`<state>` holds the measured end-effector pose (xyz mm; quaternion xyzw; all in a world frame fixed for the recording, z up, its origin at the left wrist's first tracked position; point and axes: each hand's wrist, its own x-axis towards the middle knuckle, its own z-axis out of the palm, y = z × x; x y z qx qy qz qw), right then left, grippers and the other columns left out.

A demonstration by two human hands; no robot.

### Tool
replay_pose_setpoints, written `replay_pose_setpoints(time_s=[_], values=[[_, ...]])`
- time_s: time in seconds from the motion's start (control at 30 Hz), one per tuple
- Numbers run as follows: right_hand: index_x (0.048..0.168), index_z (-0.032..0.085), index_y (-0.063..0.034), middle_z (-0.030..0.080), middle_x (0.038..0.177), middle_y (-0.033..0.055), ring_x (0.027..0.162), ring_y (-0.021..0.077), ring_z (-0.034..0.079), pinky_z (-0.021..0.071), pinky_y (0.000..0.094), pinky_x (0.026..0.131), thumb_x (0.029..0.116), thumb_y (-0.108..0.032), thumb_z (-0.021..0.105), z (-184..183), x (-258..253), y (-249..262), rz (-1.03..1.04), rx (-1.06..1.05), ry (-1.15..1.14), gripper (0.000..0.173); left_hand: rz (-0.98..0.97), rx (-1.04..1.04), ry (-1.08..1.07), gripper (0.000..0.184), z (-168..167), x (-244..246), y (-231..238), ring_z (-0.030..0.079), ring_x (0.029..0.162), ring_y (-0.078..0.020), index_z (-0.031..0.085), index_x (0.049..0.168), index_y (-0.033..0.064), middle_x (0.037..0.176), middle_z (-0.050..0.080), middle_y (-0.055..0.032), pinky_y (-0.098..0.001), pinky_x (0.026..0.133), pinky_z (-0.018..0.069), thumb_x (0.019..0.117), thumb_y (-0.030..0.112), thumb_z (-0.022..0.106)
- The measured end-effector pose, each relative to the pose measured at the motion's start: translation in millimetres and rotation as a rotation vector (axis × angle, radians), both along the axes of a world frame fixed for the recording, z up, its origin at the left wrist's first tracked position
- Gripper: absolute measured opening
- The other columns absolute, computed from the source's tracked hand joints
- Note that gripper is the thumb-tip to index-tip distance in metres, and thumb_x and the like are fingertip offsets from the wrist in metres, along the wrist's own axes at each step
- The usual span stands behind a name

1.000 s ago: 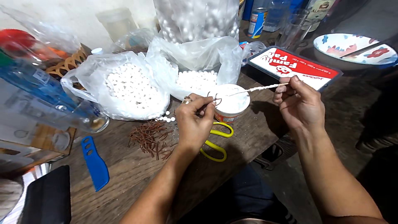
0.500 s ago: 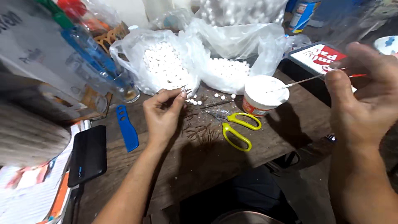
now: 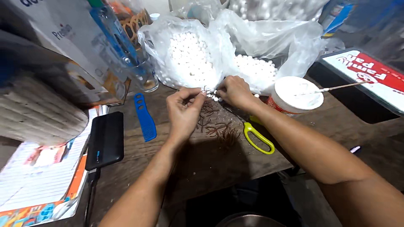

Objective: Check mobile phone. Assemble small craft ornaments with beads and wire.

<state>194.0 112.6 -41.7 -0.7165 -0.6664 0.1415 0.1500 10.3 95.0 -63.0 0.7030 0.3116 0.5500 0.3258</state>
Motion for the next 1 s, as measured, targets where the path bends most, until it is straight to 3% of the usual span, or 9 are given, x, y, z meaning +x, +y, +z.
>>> replay_pose_setpoints(time_s=[0.1, 0.2, 0.3, 0.37, 0.47, 0.57, 0.8, 1.0], values=[[0.105, 0.076, -0.0015, 0.072, 0.104, 0.0205, 0.102, 0.038, 0.067, 0.0491, 0.0599, 0.085, 0.1001, -0.017, 0.064, -10, 4, 5, -0.007, 0.053, 0.112, 0.02, -0.009, -0.02, 0.005, 0.006, -3, 2, -1, 0.056, 0.069, 0.0036, 0.071, 0.092, -0.0017, 0.084, 0.062, 0.0005, -0.0107, 0.063, 0.0475, 0.0936, -0.002, 0.066], [0.098, 0.076, -0.0005, 0.071, 0.093, 0.0179, 0.09, 0.0338, 0.066, 0.0492, 0.0571, 0.08, 0.0952, -0.015, 0.069, -16, 10, 0, 0.045, 0.188, 0.215, 0.016, -0.024, -0.039, 0.038, 0.006, -3, 1, -3, 0.058, 0.067, 0.0015, 0.071, 0.092, 0.001, 0.085, 0.063, 0.0003, -0.0124, 0.061, 0.0491, 0.0942, 0.001, 0.066], [0.094, 0.074, -0.0002, 0.071, 0.085, 0.0104, 0.074, 0.0167, 0.068, 0.0568, 0.0377, 0.073, 0.0864, -0.008, 0.077, -11, 13, -18, 0.09, 0.375, 0.427, 0.011, -0.03, -0.052, 0.035, 0.007, -4, 2, -4, 0.058, 0.068, 0.0008, 0.072, 0.09, 0.0022, 0.084, 0.063, 0.0007, -0.0129, 0.061, 0.0493, 0.094, 0.001, 0.066], [0.092, 0.07, 0.0001, 0.071, 0.079, 0.0037, 0.066, 0.0056, 0.068, 0.06, 0.0238, 0.066, 0.0804, 0.002, 0.078, -6, 13, -31, 0.093, 0.417, 0.717, 0.014, -0.048, -0.048, 0.017, 0.007, -6, 5, -6, 0.058, 0.068, 0.0013, 0.072, 0.09, 0.0012, 0.084, 0.064, 0.0005, -0.0125, 0.06, 0.0488, 0.0935, 0.0, 0.066], [0.097, 0.063, -0.0036, 0.071, 0.076, -0.001, 0.063, 0.0071, 0.07, 0.0625, 0.0237, 0.065, 0.0783, 0.014, 0.072, 1, 14, -45, 0.129, 0.377, 1.061, 0.027, -0.058, -0.021, 0.026, 0.006, -7, 8, -8, 0.054, 0.064, 0.0036, 0.073, 0.092, -0.0006, 0.081, 0.064, 0.0005, -0.0108, 0.057, 0.046, 0.0918, -0.002, 0.067], [0.101, 0.068, -0.0042, 0.072, 0.081, -0.0019, 0.068, 0.0073, 0.07, 0.0627, 0.0243, 0.068, 0.0797, 0.016, 0.067, -2, 19, -45, 0.195, 0.329, 1.163, 0.029, -0.053, 0.033, -0.001, 0.007, -9, 11, -7, 0.054, 0.066, 0.0058, 0.073, 0.092, -0.003, 0.081, 0.065, 0.0001, -0.009, 0.059, 0.0443, 0.0897, -0.004, 0.067], [0.102, 0.075, 0.0009, 0.077, 0.086, 0.0015, 0.077, 0.0086, 0.073, 0.0628, 0.0254, 0.078, 0.0883, 0.015, 0.058, -1, 26, -44, 0.262, 0.252, 1.234, 0.026, -0.065, 0.08, -0.007, 0.008, -12, 10, -7, 0.053, 0.066, 0.0045, 0.074, 0.093, -0.004, 0.08, 0.062, -0.001, -0.0087, 0.058, 0.0437, 0.0887, -0.005, 0.067], [0.095, 0.076, -0.004, 0.076, 0.085, -0.0019, 0.074, 0.0038, 0.071, 0.0607, 0.0209, 0.073, 0.0854, 0.013, 0.066, -5, 22, -44, 0.251, 0.298, 1.161, 0.022, -0.072, 0.085, -0.008, 0.007, -14, 11, -7, 0.053, 0.065, 0.0039, 0.073, 0.091, -0.0044, 0.078, 0.063, -0.0019, -0.0096, 0.059, 0.0447, 0.0888, -0.005, 0.067]])
